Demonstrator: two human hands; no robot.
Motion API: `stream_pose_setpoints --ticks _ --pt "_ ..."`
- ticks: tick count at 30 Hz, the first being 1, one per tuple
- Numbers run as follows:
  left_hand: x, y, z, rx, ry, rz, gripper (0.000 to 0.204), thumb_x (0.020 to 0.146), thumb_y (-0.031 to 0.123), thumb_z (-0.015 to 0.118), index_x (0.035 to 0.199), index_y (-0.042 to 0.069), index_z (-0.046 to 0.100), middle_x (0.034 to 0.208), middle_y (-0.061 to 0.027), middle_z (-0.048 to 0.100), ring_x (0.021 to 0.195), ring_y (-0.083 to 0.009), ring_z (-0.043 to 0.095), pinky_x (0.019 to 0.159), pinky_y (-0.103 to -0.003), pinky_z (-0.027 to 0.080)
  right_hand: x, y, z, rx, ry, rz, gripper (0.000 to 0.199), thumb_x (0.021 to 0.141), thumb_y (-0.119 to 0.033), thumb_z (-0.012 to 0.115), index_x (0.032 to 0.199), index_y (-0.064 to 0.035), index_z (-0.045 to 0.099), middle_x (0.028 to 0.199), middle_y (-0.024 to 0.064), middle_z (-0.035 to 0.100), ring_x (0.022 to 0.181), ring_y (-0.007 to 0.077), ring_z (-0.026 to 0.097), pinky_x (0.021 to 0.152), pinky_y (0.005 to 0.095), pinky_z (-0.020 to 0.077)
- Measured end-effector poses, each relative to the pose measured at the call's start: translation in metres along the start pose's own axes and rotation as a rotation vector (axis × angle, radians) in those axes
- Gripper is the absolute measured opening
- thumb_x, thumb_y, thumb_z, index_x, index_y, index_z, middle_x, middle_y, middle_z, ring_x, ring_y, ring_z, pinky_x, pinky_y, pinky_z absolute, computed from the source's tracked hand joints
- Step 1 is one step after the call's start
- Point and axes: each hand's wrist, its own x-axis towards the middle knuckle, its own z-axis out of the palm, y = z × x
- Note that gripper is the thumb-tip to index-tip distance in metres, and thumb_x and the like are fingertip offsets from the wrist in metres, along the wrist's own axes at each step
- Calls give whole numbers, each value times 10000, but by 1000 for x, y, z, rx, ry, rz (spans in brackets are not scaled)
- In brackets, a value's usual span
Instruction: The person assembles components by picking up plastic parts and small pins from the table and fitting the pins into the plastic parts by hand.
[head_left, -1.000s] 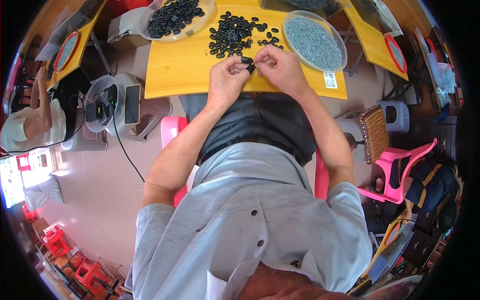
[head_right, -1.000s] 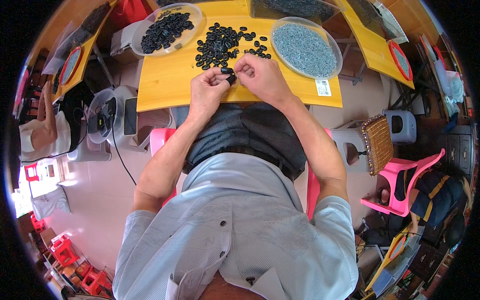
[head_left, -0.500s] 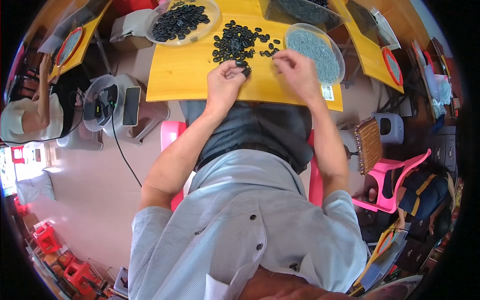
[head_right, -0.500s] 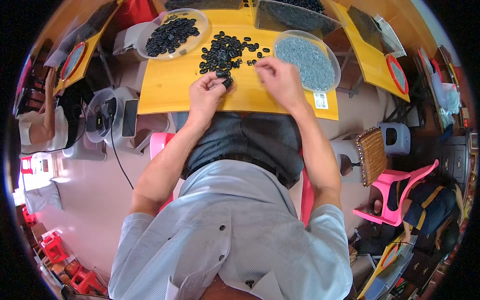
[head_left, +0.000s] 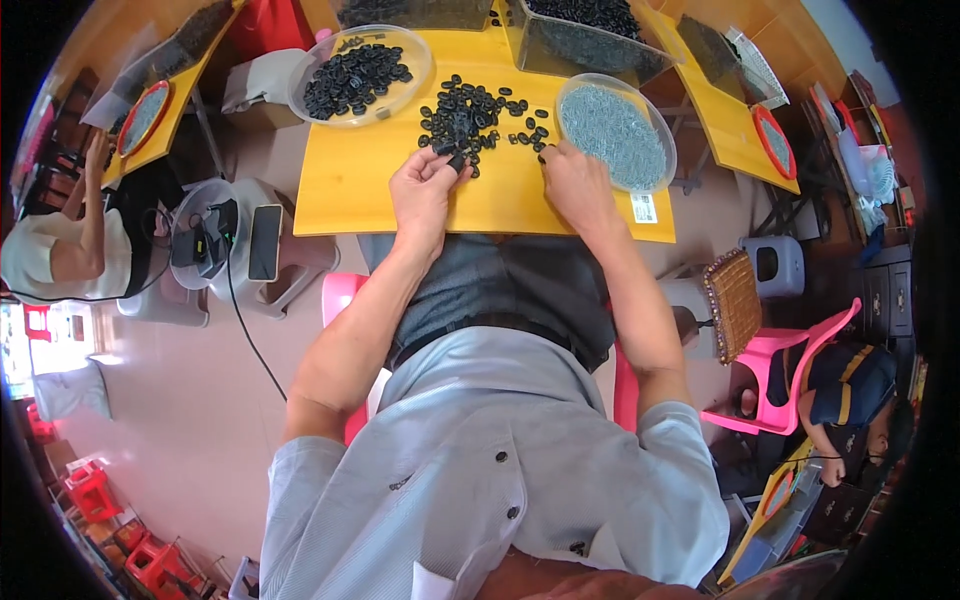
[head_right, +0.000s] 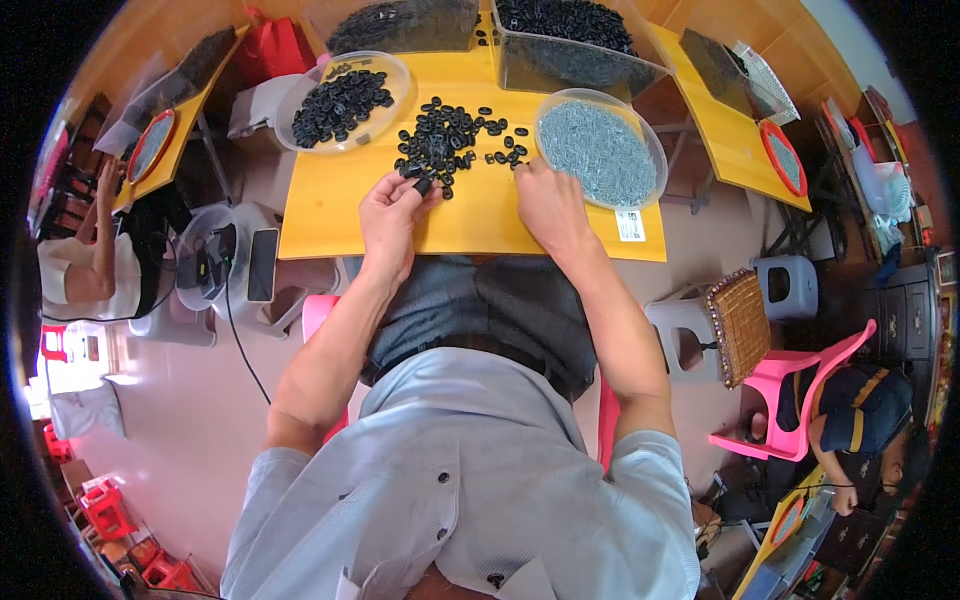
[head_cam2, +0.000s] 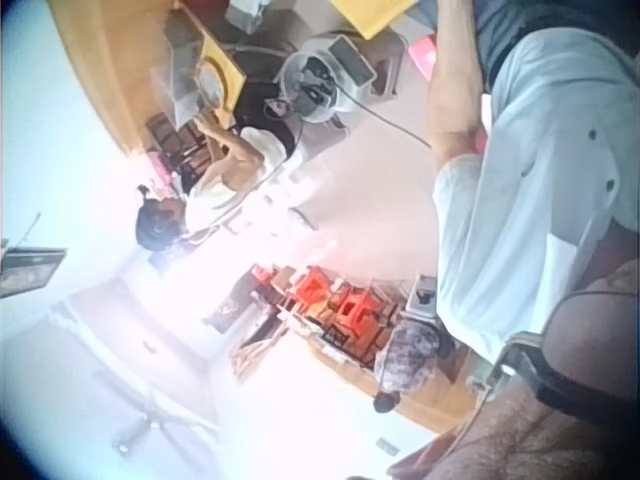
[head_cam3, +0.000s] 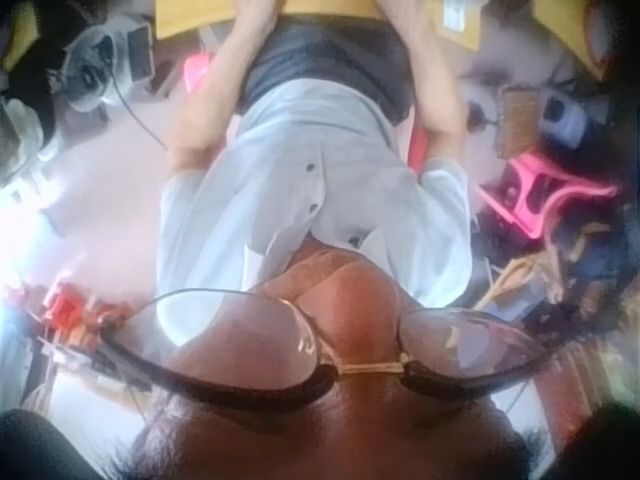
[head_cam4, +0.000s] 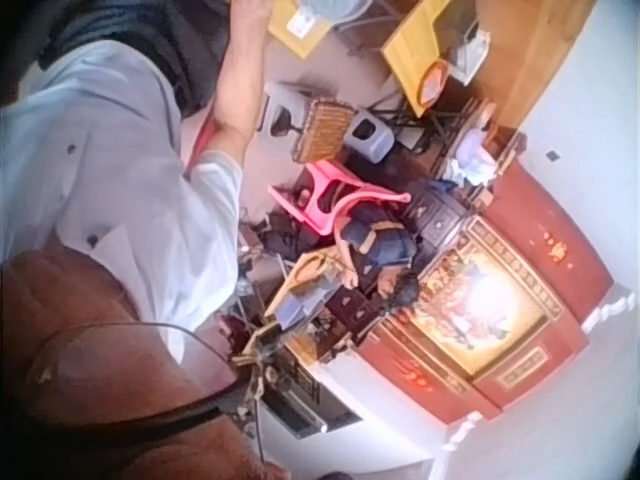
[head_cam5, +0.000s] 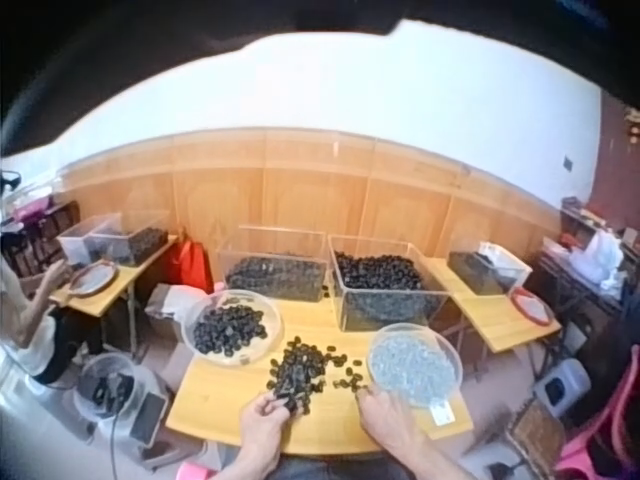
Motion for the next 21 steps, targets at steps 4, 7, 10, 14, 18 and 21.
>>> stream_pose_setpoints --ticks 4,7,10,14,18,21 --pt "-2 -1 0 38 -29 2 153 869 -67 589 1014 -35 624 928 -99 706 829 -137 674 805 -240 527 -3 1 -3 144 5 -17 111 811 -57 633 904 -11 672 876 178 655 822 392 647 723 483 508" --pt "-3 -5 2 119 -68 33 147 880 -51 590 1019 -22 627 928 -99 710 831 -132 674 802 -237 529 -2 6 -4 218 19 -28 122 816 -56 632 923 -18 677 879 170 648 851 381 639 747 470 503" --pt "-4 -5 3 198 -100 49 135 893 -34 589 1019 -10 631 936 -99 715 829 -125 672 788 -236 531 -2 3 -8 212 -4 -62 131 822 -59 621 930 -20 684 893 174 644 854 386 633 759 475 499" --pt "-5 -6 2 224 -136 24 154 890 -35 596 1033 -4 641 945 -84 716 823 -119 666 776 -228 520 1 4 -3 202 -18 -37 134 829 -71 608 921 -19 690 901 172 643 856 384 631 762 470 500" --pt "-7 -11 4 208 -168 7 162 894 -29 599 1049 -5 641 952 -82 715 828 -121 669 767 -227 518 0 9 4 209 31 -53 146 842 -93 594 912 -15 695 890 181 652 835 361 642 752 449 508" --pt "-10 -12 4 212 -184 1 163 900 -20 605 1060 -5 639 965 -84 712 838 -125 673 755 -232 523 2 4 1 396 -28 22 159 867 -120 600 922 -4 694 881 167 673 768 274 668 689 377 518"
